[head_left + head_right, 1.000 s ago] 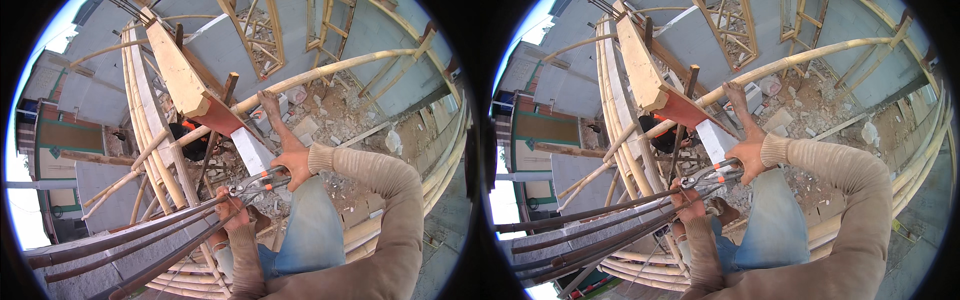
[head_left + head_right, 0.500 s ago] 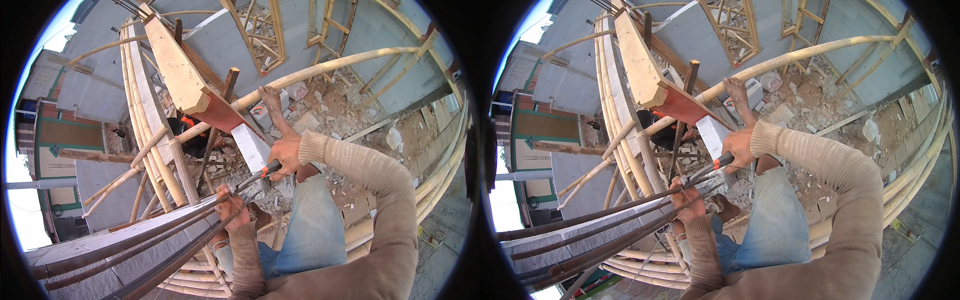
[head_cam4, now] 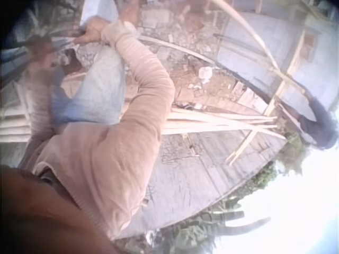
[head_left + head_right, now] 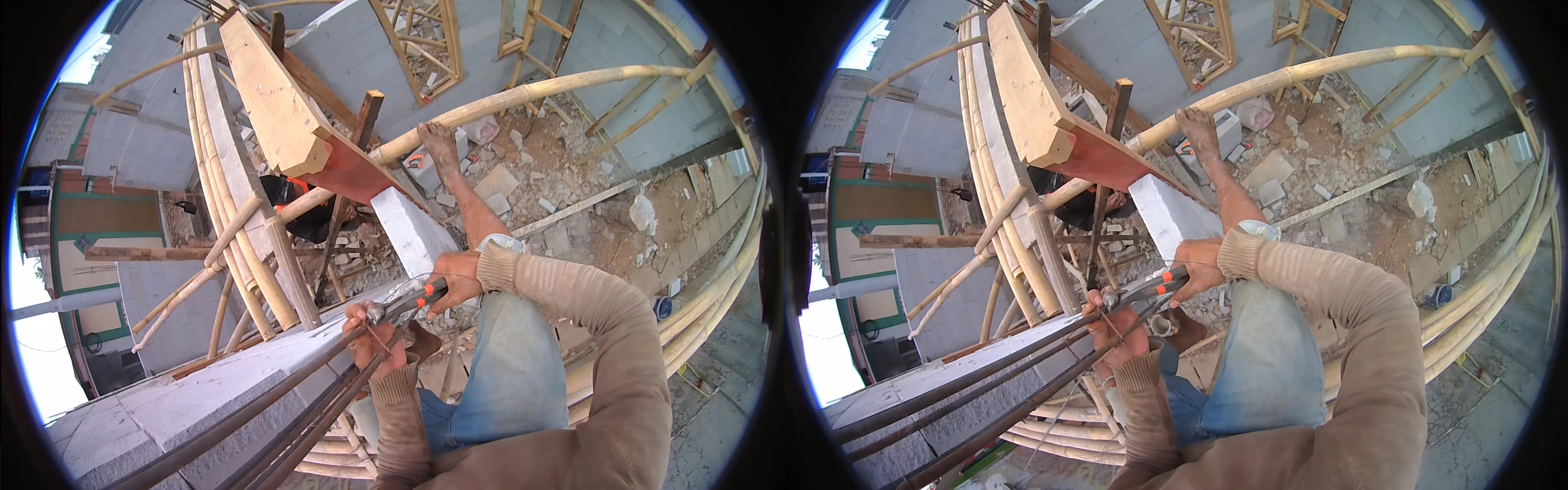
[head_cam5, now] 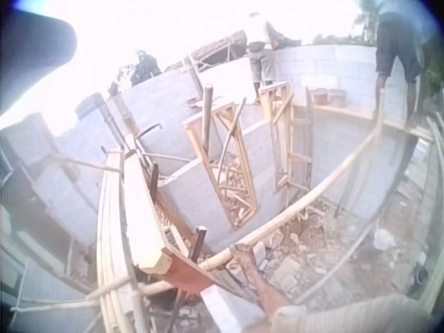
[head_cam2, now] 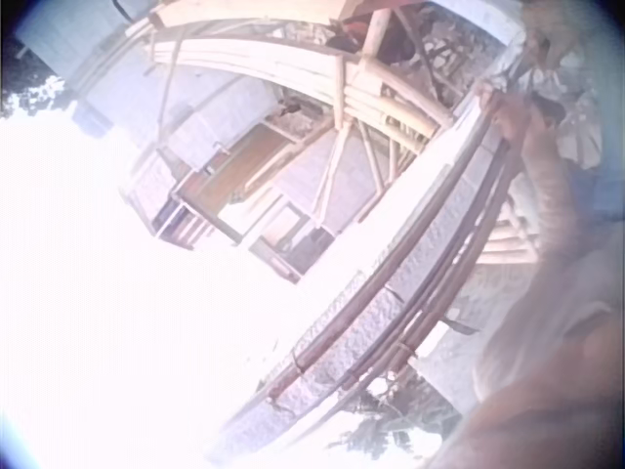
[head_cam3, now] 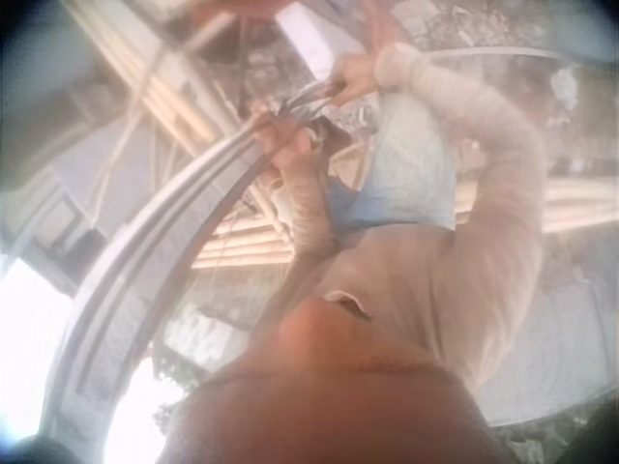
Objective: The person secures vertical rebar rods to a wall corner using wire and pliers while standing on a bamboo scaffold.
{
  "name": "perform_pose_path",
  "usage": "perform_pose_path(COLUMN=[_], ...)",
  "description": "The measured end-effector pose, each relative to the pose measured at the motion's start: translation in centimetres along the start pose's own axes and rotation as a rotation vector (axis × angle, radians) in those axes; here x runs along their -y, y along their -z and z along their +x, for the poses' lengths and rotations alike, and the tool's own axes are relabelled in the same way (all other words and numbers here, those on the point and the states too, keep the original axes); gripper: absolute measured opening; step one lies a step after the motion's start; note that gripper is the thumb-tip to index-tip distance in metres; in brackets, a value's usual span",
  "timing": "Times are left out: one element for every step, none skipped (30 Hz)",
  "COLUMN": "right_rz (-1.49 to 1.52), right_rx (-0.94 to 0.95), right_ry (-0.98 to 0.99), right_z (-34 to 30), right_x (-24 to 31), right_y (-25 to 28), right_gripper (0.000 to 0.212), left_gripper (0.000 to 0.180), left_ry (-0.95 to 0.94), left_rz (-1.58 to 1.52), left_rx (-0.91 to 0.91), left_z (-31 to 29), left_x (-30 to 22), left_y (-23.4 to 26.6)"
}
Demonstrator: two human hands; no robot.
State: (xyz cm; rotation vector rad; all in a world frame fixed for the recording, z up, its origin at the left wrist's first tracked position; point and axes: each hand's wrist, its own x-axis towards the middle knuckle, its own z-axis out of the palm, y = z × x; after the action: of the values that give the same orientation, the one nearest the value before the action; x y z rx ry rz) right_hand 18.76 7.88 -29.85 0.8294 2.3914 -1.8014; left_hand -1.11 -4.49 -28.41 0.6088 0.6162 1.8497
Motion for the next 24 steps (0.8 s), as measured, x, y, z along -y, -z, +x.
perform_pose_path(right_rz=[0.002,0.001,-0.145,-0.292,-0.446,-0.554,-0.660,-0.764,-0.739,-0.713,-0.687,-0.595,-0.504,-0.412,-0.331,-0.249,-0.169,-0.299,-0.430,-0.561,-0.664,-0.767,-0.870,-0.899], right_rx=[-0.024,-0.051,-0.180,-0.309,-0.441,-0.524,-0.607,-0.689,-0.659,-0.629,-0.603,-0.554,-0.505,-0.454,-0.419,-0.384,-0.349,-0.413,-0.477,-0.541,-0.620,-0.699,-0.778,-0.745], right_ry=[0.020,0.041,0.106,0.171,0.233,0.330,0.428,0.519,0.512,0.505,0.499,0.482,0.466,0.448,0.425,0.400,0.375,0.353,0.330,0.308,0.321,0.333,0.343,0.310], right_z=[-0.1,-0.1,-0.1,-0.3,-0.8,-1.7,-2.9,-3.9,-4.6,-5.2,-5.5,-5.7,-5.7,-5.8,-5.8,-5.7,-5.8,-5.9,-6.0,-6.1,-6.3,-6.5,-6.6,-6.6], right_x=[0.0,0.0,-0.6,-1.9,-2.7,-2.3,-2.0,-1.4,-0.7,-0.1,0.2,0.1,0.0,-0.1,-0.1,-0.1,0.0,0.5,1.2,1.6,1.7,1.8,1.7,1.7], right_y=[0.0,0.2,-0.1,-0.7,-0.7,-0.2,0.5,0.9,1.3,1.5,1.7,1.8,1.9,2.0,1.9,1.9,1.9,1.9,1.8,1.7,1.5,1.1,0.8,0.6], right_gripper=[0.053,0.053,0.053,0.055,0.057,0.059,0.061,0.065,0.067,0.069,0.071,0.072,0.074,0.076,0.075,0.075,0.074,0.074,0.073,0.073,0.073,0.072,0.072,0.068], left_gripper=[0.030,0.031,0.031,0.032,0.033,0.033,0.034,0.035,0.036,0.037,0.037,0.036,0.036,0.036,0.036,0.037,0.038,0.040,0.041,0.044,0.046,0.048,0.047,0.047], left_ry=[0.006,0.005,0.004,0.003,0.006,0.004,0.002,0.002,-0.001,-0.004,0.004,0.012,0.019,0.010,0.000,-0.010,-0.024,-0.042,-0.061,-0.060,-0.058,-0.057,-0.064,-0.070], left_rz=[0.003,0.018,0.032,0.045,0.048,0.059,0.069,0.072,0.072,0.072,0.077,0.082,0.088,0.108,0.129,0.149,0.180,0.212,0.243,0.230,0.214,0.200,0.194,0.189], left_rx=[0.002,0.000,-0.001,-0.003,0.003,0.001,-0.001,-0.010,-0.016,-0.023,-0.011,0.000,0.011,-0.003,-0.017,-0.032,-0.052,-0.072,-0.093,-0.097,-0.098,-0.100,-0.117,-0.135], left_z=[0.0,0.0,0.1,0.1,0.2,0.2,0.2,0.0,0.0,0.0,0.0,0.0,0.0,-0.1,-0.2,-0.3,-0.4,-0.4,-0.5,-0.5,-0.4,-0.3,-0.5,-0.8], left_x=[0.0,0.0,0.0,0.1,0.3,0.2,0.1,0.0,0.1,0.1,0.1,0.1,0.2,0.2,0.2,0.3,0.6,0.8,1.0,1.0,0.9,0.9,0.9,0.8], left_y=[0.1,0.2,0.4,0.6,0.6,0.8,0.9,1.0,0.8,0.8,0.8,1.0,1.1,1.1,1.0,0.9,1.2,1.6,1.9,1.2,-0.2,-1.3,-1.9,-2.3])
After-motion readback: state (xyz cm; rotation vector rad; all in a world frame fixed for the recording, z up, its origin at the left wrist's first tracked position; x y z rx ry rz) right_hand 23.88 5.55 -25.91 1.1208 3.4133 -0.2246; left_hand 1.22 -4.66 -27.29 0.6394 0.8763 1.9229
